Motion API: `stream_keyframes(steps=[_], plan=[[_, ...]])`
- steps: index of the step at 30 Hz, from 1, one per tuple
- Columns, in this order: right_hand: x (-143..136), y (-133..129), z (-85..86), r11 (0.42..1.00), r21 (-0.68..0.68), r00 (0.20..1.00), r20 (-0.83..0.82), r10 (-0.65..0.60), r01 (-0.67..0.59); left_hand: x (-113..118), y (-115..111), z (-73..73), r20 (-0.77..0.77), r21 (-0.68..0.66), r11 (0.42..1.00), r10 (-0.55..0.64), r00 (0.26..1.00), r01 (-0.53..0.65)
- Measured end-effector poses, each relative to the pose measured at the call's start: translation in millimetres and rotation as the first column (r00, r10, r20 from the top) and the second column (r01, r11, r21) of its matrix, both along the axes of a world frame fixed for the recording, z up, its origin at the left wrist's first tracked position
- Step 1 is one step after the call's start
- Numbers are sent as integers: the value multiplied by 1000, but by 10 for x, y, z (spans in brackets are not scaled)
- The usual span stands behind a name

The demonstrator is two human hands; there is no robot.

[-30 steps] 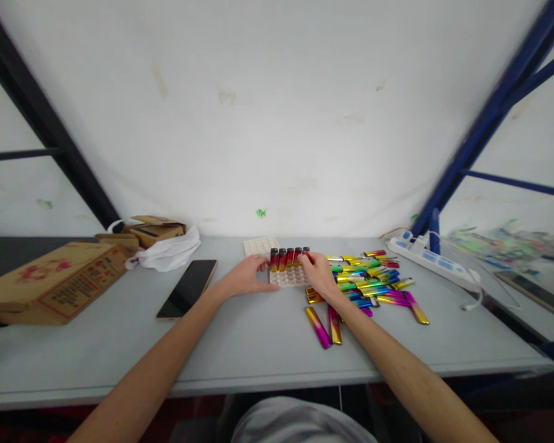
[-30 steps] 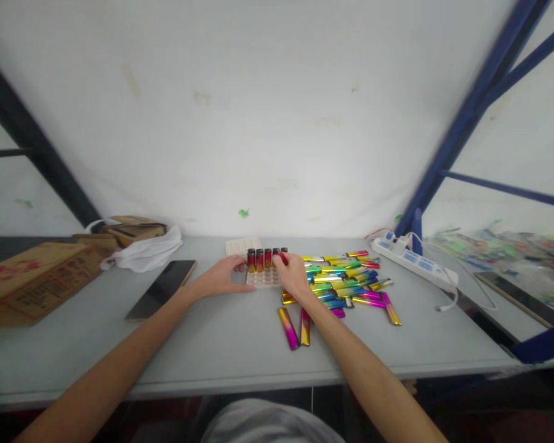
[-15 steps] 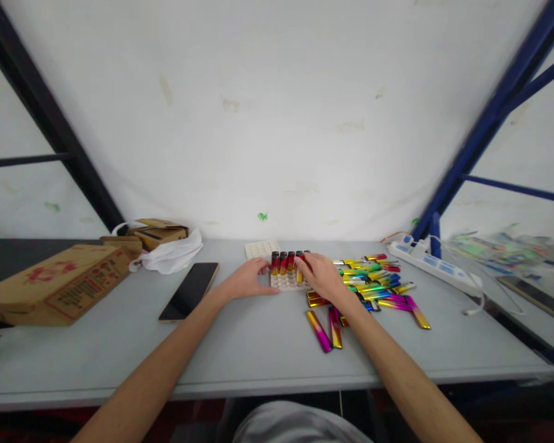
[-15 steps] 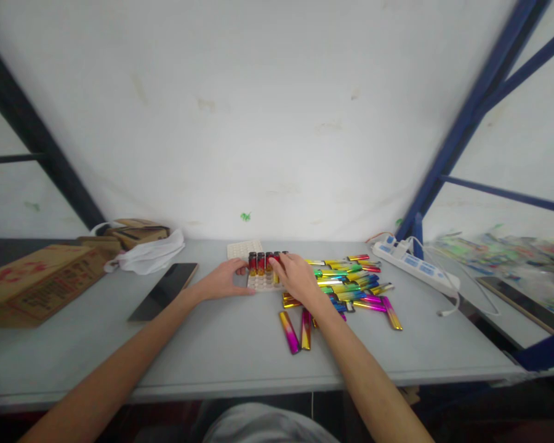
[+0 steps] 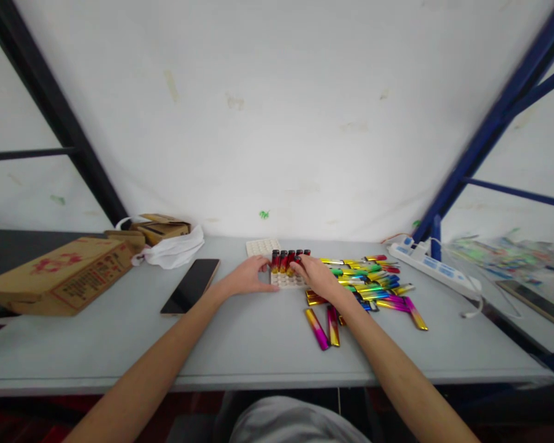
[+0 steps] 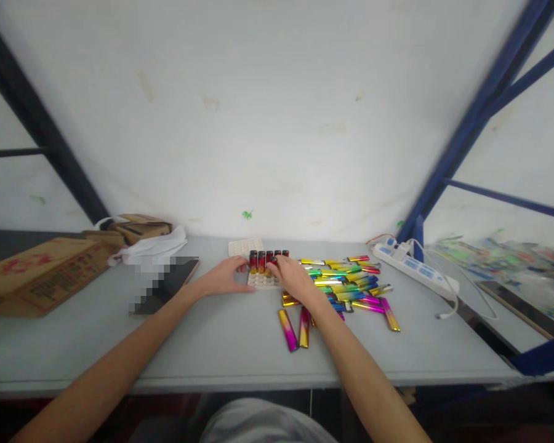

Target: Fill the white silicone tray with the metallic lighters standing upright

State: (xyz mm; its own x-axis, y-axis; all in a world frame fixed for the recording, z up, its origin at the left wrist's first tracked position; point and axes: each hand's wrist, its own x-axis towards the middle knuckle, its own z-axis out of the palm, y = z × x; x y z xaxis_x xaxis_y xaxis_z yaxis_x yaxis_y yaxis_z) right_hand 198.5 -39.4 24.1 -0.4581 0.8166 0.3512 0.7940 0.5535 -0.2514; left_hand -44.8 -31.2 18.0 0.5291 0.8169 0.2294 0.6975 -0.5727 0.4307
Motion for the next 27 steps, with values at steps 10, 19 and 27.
stream_keyframes(steps=[10,19,27], plan=[[-3,33,63,998,40,995,87,52,-55,1,-4,-1,-29,44,999,17,999,-15],[-75,-59,129,990,-5,970,201,-139,143,2,-36,2,-59,63,998,22,998,-19],[825,136,331,966,105,969,-100,-227,237,20,-70,64,-102,37,999,28,994,-25]])
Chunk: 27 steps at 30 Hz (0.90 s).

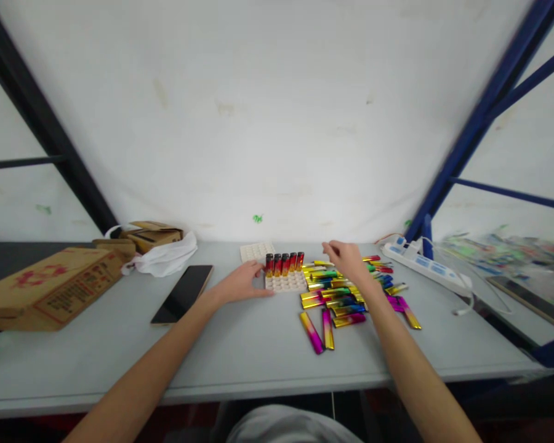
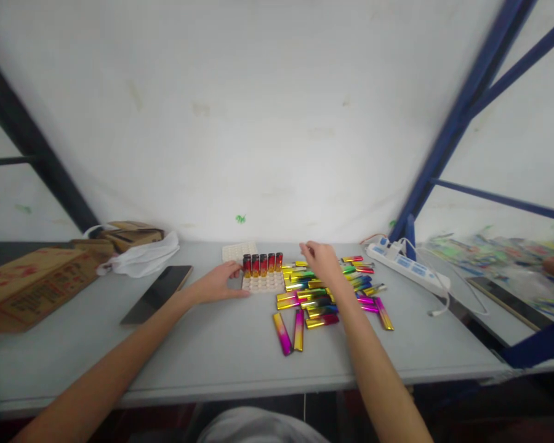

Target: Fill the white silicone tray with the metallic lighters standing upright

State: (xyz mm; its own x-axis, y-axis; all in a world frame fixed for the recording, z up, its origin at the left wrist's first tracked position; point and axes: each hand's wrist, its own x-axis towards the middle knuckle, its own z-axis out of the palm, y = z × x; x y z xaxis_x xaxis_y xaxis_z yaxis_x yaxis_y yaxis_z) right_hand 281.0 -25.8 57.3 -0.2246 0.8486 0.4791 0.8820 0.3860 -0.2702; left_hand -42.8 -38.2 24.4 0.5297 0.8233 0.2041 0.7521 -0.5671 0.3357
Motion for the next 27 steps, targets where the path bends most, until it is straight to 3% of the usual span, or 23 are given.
stream_keyframes(steps=[3,7,11,15,20,24,27], plan=[[587,220,51,996,-69,998,12,-64,64,4,4,7,-4,-2,1000,-5,1000,5],[1232,444,16,955,-146,954,193,-228,257,-1,4,1,10,5,1000,-4,1000,4],[1529,547,-91,932,-272,929,345,-136,238,-11,4,-7,25,-5,1000,-6,1000,7],[1591,594,-171,913,-380,947,320,-22,149,-5,2,-4,13,-4,1000,-6,1000,6],[1551,591,-228,938,-330,987,151,-63,110,6,-4,8,-4,-14,1000,-1,1000,1],[1321,474,-172,973,-231,971,-229,-67,12,0,1,1,13,-5,1000,6,1000,-6],[962,337,-32,973,-152,828,-558,62,-175,-3,5,-3,19,2,1000,7,1000,-7]])
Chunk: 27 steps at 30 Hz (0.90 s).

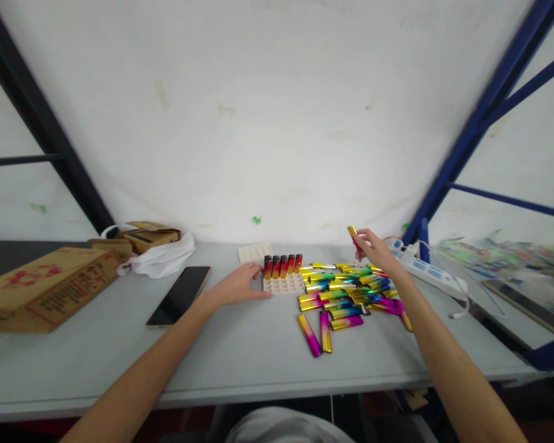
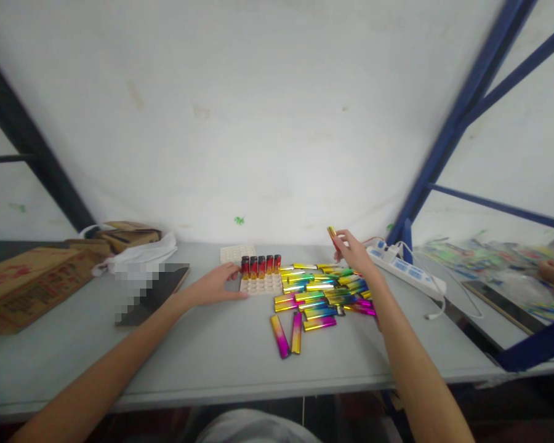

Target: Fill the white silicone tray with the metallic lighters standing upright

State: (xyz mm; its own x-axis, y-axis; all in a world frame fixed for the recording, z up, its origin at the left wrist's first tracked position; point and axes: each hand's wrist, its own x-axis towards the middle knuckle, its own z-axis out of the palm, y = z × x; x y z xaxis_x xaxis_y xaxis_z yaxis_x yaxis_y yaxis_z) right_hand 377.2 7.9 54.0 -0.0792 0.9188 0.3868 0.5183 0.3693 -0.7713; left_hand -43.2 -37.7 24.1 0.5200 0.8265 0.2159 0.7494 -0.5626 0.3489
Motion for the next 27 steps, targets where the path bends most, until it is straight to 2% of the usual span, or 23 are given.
stream_keyframes(steps=[2,6,10,13,16,18,21,23,27], plan=[[-303,-82,120,999,30,990,-134,49,-45,1,0,3,-3,-4,1000,1,1000,-1],[-891,-190,293,983,34,939,-290,184,-182,10,-8,14,4,-12,1000,8,1000,-8],[-1270,-252,223,963,50,876,-406,262,-265,6,-12,5,3,-10,1000,20,1000,-20],[-1403,-293,53,975,16,882,-423,208,-222,-9,-1,-22,4,-1,1000,7,1000,-7],[-1470,-358,-88,984,9,920,-352,170,-178,-18,13,-43,15,0,1000,2,1000,-2],[-1515,-415,-129,967,-15,921,-309,237,-254,-14,15,-41,24,-4,1000,9,1000,-9],[-1614,-488,-148,909,-86,868,-345,357,-408,1,5,-19,23,-21,1000,9,1000,-9],[-1690,-514,-167,889,-126,849,-381,365,-439,8,-2,-8,15,-28,1000,6,1000,-6],[-1798,-522,-255,935,-126,905,-324,276,-330,6,-3,-18,8,-17,1000,4,1000,-4]])
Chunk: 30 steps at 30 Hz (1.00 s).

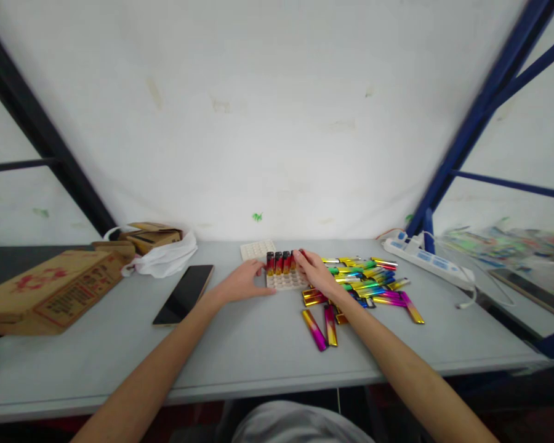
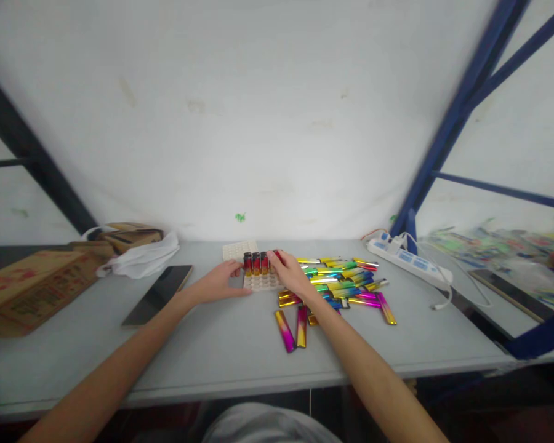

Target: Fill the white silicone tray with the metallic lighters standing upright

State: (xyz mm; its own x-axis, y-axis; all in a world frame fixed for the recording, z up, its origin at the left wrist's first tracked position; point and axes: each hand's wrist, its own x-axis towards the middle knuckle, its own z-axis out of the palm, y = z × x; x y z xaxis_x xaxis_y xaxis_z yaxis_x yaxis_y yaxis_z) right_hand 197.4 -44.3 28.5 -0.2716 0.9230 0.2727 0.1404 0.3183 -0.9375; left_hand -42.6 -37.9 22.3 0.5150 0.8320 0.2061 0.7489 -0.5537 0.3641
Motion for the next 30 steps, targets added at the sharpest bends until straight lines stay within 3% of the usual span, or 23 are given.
stream_keyframes(steps=[9,16,20,25,30], plan=[[-24,3,-56,967,124,959,152,-240,222,12,-14,22,8,4,1000,4,1000,-4],[-29,46,-67,942,187,927,206,-314,278,13,-9,15,16,-2,1000,6,1000,-6],[-29,13,-45,942,221,929,218,-299,251,14,-12,26,4,-2,1000,7,1000,-7],[56,-31,34,936,333,936,279,-216,117,13,-13,26,10,2,1000,7,1000,-7],[163,-1,48,842,538,847,432,-309,33,14,-13,12,20,1,1000,18,1000,-18]])
